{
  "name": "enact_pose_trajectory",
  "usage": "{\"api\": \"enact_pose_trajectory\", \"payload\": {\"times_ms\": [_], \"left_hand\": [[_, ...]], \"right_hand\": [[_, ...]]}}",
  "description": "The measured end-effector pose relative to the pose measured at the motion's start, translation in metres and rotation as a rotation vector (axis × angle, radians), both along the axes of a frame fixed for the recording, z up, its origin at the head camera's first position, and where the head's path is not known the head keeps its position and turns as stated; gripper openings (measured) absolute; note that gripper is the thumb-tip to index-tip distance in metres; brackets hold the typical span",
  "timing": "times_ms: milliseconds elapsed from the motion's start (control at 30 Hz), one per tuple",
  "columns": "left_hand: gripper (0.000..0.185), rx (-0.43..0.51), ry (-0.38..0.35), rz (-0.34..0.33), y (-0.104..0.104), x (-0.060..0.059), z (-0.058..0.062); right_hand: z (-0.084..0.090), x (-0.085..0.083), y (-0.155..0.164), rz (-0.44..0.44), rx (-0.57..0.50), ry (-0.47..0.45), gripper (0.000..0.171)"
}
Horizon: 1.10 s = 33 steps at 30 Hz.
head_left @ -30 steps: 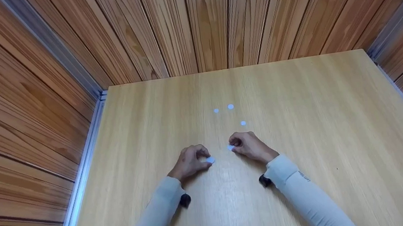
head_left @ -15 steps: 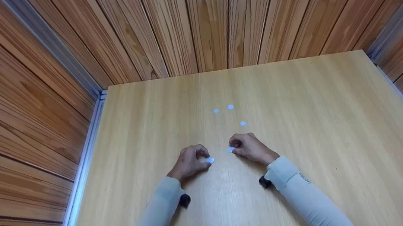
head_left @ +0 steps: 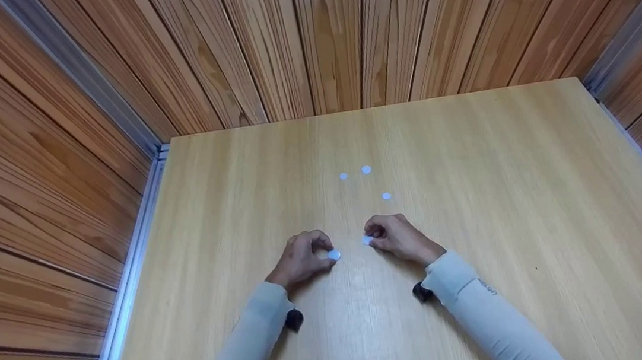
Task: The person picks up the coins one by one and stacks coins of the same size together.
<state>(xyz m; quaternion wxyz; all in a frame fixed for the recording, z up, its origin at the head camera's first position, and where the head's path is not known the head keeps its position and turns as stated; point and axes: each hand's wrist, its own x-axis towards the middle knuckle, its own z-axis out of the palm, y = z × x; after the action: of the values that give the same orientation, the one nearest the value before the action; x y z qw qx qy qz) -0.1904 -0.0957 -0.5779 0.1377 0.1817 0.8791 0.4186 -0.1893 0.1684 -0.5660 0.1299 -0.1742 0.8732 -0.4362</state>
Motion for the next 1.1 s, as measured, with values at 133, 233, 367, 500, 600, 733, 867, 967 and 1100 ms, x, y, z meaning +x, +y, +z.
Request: {"api": "enact_pose_trajectory", "payload": {"times_ms": [133,233,367,500,600,733,867,967,1100], "left_hand": [[0.021,0.002,0.008,-0.001,0.0,0.0,0.0],[0.021,0.004,0.014,-0.003,0.0,0.0,0.0],[0.02,0.011,0.028,-0.009,-0.001,0.001,-0.001],[0.019,0.009,0.042,-0.014,-0.001,0.002,-0.001],[0.019,-0.006,0.036,-0.005,0.0,0.002,0.0],[0.02,-0.025,0.018,0.006,0.0,0.002,0.002],[0.021,-0.039,0.01,0.008,0.001,0.001,0.002],[0.021,-0.049,0.01,0.011,0.001,0.001,0.002],[0.022,-0.054,0.006,0.012,0.001,0.001,0.001]], "right_hand": [[0.0,0.001,0.0,0.002,0.003,0.008,0.017],[0.0,0.002,0.0,0.002,0.0,0.006,0.017],[0.0,0.004,0.0,0.003,-0.003,0.01,0.017],[-0.001,0.007,0.0,0.006,-0.006,0.022,0.016],[-0.001,0.009,0.001,0.006,-0.01,0.012,0.016],[-0.001,0.011,0.001,0.019,-0.017,0.014,0.016],[0.0,0.014,0.0,0.024,-0.023,0.01,0.016],[0.0,0.016,0.0,0.022,-0.023,0.005,0.016],[0.0,0.018,0.0,0.016,-0.02,-0.007,0.016]]}}
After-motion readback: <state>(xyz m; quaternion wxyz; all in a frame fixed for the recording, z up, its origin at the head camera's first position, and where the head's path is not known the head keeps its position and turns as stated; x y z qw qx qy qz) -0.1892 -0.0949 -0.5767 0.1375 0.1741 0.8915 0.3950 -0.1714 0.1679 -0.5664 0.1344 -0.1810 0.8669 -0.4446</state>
